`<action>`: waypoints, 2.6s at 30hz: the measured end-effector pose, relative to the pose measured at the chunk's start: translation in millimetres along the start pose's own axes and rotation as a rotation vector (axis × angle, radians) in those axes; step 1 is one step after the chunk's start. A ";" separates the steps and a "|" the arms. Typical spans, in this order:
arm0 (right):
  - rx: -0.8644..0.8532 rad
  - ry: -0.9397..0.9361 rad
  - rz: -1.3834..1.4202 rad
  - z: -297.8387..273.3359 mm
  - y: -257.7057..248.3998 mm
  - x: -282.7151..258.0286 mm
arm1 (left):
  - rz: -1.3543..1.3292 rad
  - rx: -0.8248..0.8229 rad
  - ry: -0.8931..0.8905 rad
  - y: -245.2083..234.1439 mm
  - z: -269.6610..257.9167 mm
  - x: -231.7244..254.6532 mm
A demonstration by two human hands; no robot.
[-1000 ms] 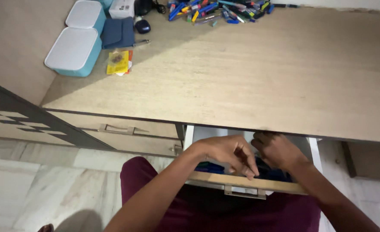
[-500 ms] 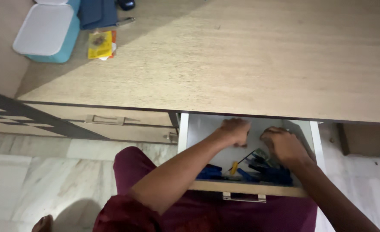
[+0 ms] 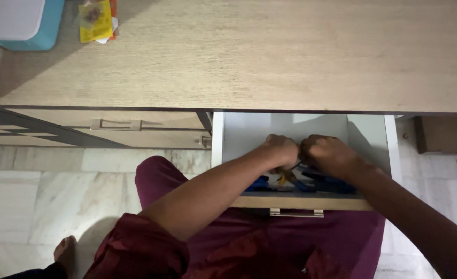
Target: The person repeatedly picks up pens and markers from a desk and places them into an open drawer. The person handles the items one at a time or in small groups, moving them from the desk surface into the drawer.
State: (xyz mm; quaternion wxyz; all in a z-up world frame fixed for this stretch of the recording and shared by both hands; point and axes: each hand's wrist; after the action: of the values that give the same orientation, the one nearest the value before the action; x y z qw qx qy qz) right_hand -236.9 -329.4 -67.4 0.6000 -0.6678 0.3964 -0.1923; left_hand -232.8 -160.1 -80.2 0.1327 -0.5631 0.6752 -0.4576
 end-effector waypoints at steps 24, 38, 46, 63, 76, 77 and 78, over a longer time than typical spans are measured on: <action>0.289 -0.039 0.183 -21.2 -55.3 -4.5 | -0.202 0.011 0.027 -74.6 -72.9 -23.8; 0.863 0.322 0.933 37.6 -120.6 6.9 | -1.042 1.298 0.293 -152.7 -41.3 -158.2; 1.211 0.334 1.181 184.3 -144.2 75.3 | -0.759 1.685 -0.434 -211.5 7.0 -187.1; 1.568 0.277 0.715 377.6 -180.9 166.1 | -0.815 1.747 -0.465 -308.5 102.6 -288.2; 1.436 0.370 0.446 390.3 -179.4 182.4 | -0.869 1.683 -0.359 -314.7 98.9 -290.2; 1.433 0.315 0.494 387.8 -177.7 183.9 | -0.890 1.703 -0.335 -313.0 101.7 -291.8; 1.427 0.262 0.543 383.5 -174.8 184.3 | -0.912 1.721 -0.312 -310.2 104.6 -294.1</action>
State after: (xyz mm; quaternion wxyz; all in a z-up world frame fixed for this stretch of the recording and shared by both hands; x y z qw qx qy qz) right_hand 209.0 -226.6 -20.0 0.8593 0.0291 0.3941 -0.3247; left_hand 135.3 66.7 1.9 0.3956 -0.5348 -0.1949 -0.7208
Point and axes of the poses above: each hand's wrist, its own z-axis towards the middle knuckle, its own y-axis out of the palm, x = y × z, and after that the axes turned 11 degrees about x, right-handed
